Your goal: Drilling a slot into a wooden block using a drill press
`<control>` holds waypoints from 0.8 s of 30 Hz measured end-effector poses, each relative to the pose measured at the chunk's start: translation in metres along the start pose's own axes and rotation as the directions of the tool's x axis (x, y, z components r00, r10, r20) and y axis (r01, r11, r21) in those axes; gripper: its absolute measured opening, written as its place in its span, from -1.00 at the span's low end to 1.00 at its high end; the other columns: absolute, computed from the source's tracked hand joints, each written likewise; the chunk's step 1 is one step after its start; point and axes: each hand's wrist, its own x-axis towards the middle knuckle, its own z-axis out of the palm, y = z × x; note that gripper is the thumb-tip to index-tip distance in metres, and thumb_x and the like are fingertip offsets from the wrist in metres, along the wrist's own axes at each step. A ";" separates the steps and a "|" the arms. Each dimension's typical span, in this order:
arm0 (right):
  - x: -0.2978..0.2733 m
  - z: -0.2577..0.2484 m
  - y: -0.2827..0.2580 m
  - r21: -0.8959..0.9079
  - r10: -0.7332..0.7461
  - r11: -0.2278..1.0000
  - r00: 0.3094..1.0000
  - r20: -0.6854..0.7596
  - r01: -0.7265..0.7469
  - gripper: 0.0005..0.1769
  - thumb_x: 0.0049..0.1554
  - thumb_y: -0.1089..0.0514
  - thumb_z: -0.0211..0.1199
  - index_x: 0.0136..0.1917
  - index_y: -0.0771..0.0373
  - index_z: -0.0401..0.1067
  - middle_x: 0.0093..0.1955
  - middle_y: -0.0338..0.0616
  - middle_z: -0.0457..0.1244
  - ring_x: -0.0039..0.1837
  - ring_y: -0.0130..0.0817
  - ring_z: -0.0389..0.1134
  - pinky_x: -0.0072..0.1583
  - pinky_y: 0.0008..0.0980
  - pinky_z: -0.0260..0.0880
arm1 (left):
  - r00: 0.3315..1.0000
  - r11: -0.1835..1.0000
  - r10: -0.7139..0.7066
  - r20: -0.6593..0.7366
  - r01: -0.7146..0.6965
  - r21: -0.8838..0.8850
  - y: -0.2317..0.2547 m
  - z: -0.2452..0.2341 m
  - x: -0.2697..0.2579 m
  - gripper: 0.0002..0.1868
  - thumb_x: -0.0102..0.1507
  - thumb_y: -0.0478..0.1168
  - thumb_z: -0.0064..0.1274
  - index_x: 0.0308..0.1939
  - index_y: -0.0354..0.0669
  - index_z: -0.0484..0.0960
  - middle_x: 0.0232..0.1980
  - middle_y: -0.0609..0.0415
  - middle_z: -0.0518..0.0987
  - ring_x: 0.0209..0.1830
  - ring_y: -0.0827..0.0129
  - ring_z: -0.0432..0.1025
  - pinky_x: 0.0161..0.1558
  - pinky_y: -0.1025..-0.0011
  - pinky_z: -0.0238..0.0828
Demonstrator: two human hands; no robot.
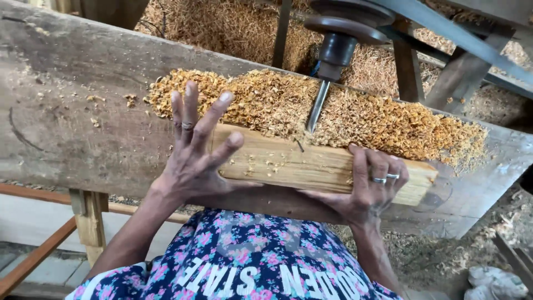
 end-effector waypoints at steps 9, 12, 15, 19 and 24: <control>-0.053 -0.003 0.065 -0.038 0.055 0.998 0.997 0.047 -0.053 0.13 0.00 -0.73 0.25 0.34 0.31 0.55 0.17 0.08 0.32 0.21 0.01 0.31 0.30 0.06 0.19 | 0.999 0.999 0.018 0.045 -0.020 0.050 0.031 0.044 0.031 0.36 0.27 0.75 0.21 0.76 0.50 -0.40 0.85 -0.01 -0.34 0.87 -0.17 -0.47 0.80 -0.50 -0.56; -0.051 -0.009 0.075 -0.026 0.046 0.999 0.999 0.002 -0.046 0.22 0.03 -0.78 0.04 0.31 0.39 0.59 0.13 0.10 0.32 0.19 0.03 0.31 0.29 0.05 0.15 | 0.999 0.999 0.043 0.007 -0.043 -0.029 0.042 0.054 0.039 0.41 0.28 0.69 0.30 0.79 0.56 -0.46 0.85 0.02 -0.30 0.86 -0.25 -0.44 0.79 -0.58 -0.46; -0.038 -0.012 0.063 -0.018 0.045 0.999 0.998 -0.038 -0.046 0.17 0.09 -0.73 -0.03 0.25 0.41 0.61 0.10 0.13 0.33 0.15 0.09 0.34 0.27 0.10 0.19 | 0.999 0.995 0.048 -0.020 -0.049 -0.083 0.042 0.048 0.035 0.31 0.35 0.56 0.35 0.79 0.57 -0.37 0.82 -0.12 -0.21 0.84 -0.38 -0.41 0.75 -0.59 -0.50; -0.034 0.001 0.044 -0.037 0.029 0.999 0.999 -0.030 -0.030 0.20 0.04 -0.79 -0.04 0.23 0.39 0.60 0.10 0.12 0.34 0.16 0.05 0.34 0.26 0.07 0.18 | 0.998 0.999 0.045 -0.036 -0.045 0.004 0.021 0.032 0.020 0.33 0.35 0.70 0.25 0.79 0.52 -0.42 0.80 -0.23 -0.15 0.81 -0.50 -0.37 0.77 -0.43 -0.54; -0.018 0.008 0.017 -0.043 0.023 0.999 1.000 0.014 -0.023 0.25 0.00 -0.83 0.02 0.28 0.37 0.58 0.12 0.08 0.33 0.17 -0.01 0.33 0.27 0.05 0.22 | 0.999 0.999 0.033 -0.021 -0.032 0.040 0.003 0.006 0.011 0.34 0.31 0.72 0.25 0.78 0.53 -0.39 0.80 -0.18 -0.14 0.81 -0.39 -0.41 0.74 -0.52 -0.54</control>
